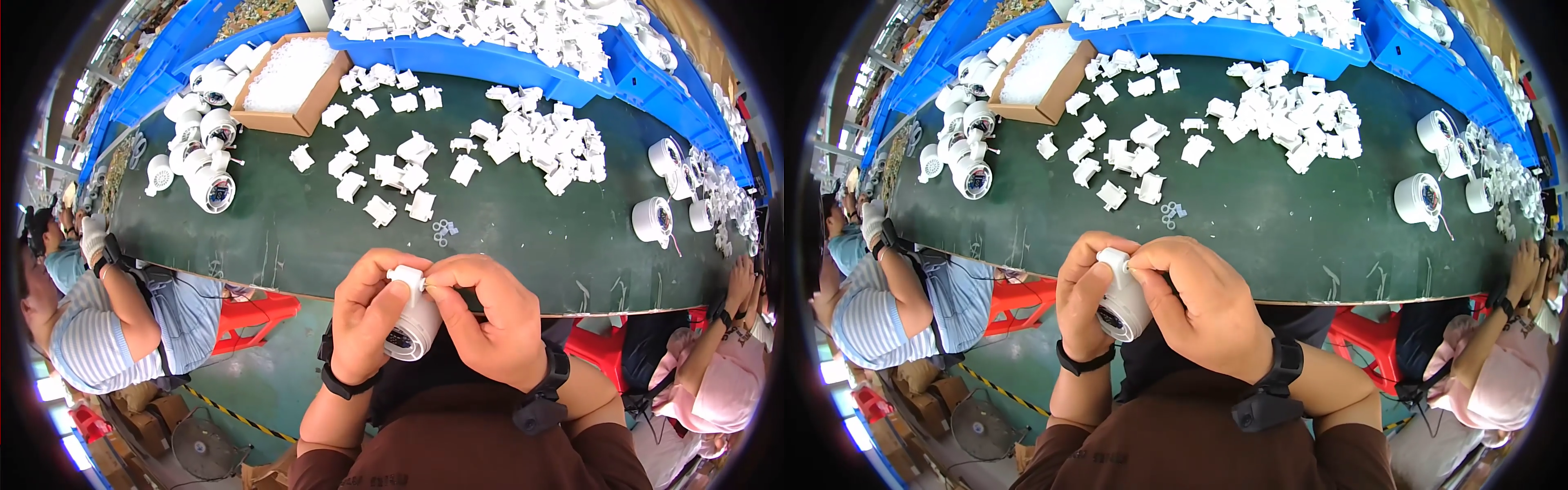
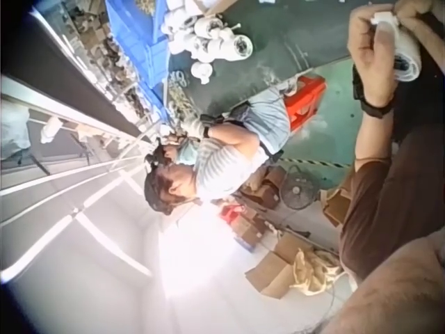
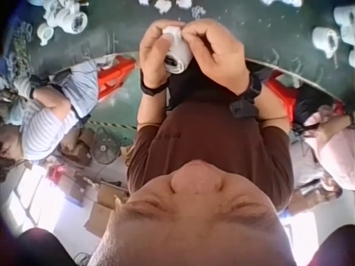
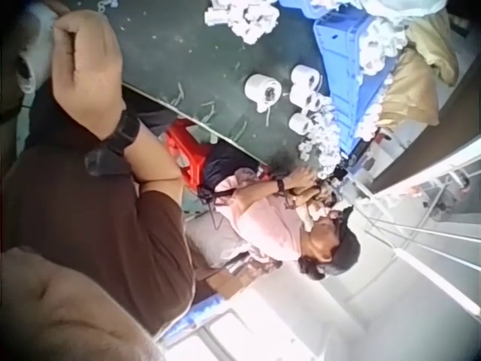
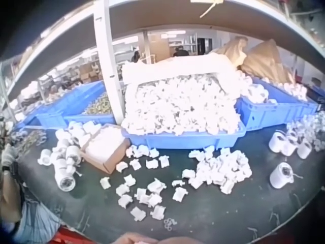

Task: The person picks up a camera housing and a small white component, fits them together by hand, and places a small plastic ring onto the assembly. After repeating this, they pour out more plastic rings and continue assembling the components.

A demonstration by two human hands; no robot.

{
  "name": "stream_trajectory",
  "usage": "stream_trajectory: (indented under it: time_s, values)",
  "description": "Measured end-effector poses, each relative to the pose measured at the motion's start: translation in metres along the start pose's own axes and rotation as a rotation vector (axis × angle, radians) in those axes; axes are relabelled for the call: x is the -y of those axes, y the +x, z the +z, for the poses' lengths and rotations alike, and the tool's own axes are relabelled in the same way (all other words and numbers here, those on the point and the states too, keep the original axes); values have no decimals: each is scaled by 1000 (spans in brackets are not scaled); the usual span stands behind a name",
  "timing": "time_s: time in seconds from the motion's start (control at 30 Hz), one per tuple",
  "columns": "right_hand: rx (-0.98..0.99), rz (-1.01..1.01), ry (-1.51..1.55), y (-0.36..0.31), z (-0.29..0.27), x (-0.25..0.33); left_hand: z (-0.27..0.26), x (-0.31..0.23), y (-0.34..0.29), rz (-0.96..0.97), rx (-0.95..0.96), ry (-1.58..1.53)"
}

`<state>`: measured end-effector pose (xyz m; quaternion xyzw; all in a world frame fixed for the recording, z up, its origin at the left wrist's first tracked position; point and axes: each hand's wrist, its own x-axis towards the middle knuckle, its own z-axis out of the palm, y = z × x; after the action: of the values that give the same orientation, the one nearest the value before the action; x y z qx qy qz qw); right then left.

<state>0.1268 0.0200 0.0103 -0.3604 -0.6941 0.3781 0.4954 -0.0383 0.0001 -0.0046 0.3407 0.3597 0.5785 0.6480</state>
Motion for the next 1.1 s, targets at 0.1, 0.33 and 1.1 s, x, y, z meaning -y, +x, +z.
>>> stream_trajectory:
  time_s: [0.1,0.33,1.1]
  values:
    - [-11,82,3,-1,1,2,-1,2,0,29,18,18]
    - [42,74,15,2,-8,1,-6,2,-2,191,-100,421]
    - [91,-38,-598,-7,-56,-34,23,15,9,662,78,1242]
